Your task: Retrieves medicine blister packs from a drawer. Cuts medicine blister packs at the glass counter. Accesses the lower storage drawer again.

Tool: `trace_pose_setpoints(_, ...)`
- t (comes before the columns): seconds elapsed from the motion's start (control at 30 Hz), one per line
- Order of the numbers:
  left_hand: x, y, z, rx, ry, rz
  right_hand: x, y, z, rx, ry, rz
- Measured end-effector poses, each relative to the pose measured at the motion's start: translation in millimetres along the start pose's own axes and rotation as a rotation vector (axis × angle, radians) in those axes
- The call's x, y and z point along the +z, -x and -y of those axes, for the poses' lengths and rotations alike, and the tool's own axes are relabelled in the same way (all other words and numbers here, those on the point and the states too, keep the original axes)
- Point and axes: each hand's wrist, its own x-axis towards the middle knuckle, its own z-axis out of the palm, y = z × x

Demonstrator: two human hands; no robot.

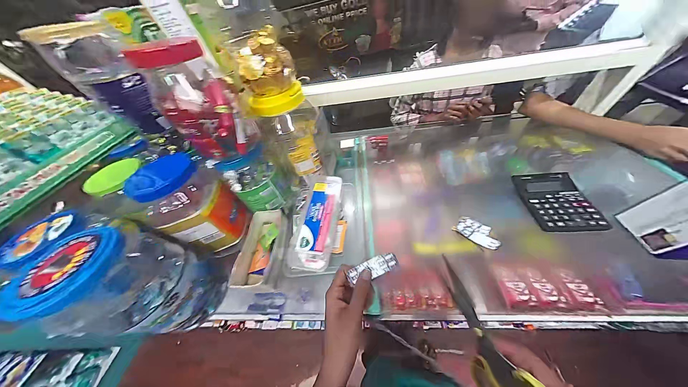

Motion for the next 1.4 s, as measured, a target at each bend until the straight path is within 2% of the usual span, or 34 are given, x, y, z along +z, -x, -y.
trace_pose_setpoints(0.13,62.7,-11.9,21.7,-0.039,0.197,0.004,-17.8,-3.0,-0.7,0.026,0.155,-0.135)
trace_pose_setpoints(0.2,88.2,-12.0,27.1,-0.089,0.295,-0.048,-26.8,-3.6,2.8,0.049,0.175,-0.137)
trace_pose_setpoints(0.33,111.2,-14.8,27.4,-0.182,0.308,-0.111,-34.7,-4.4,7.1,0.068,0.242,-0.201)
trace_pose_setpoints(0.57,114.0,-27.3,21.8,-0.231,0.323,-0.097,-32.2,-14.2,4.0,0.037,0.258,-0.268)
trace_pose_setpoints(0.8,106.9,-31.4,13.5,-0.211,0.383,-0.102,-18.6,-22.1,1.3,0.009,0.244,-0.27)
trace_pose_setpoints(1.4,96.8,-39.8,9.4,-0.185,0.349,0.005,-2.8,-23.6,7.0,-0.01,0.314,-0.339)
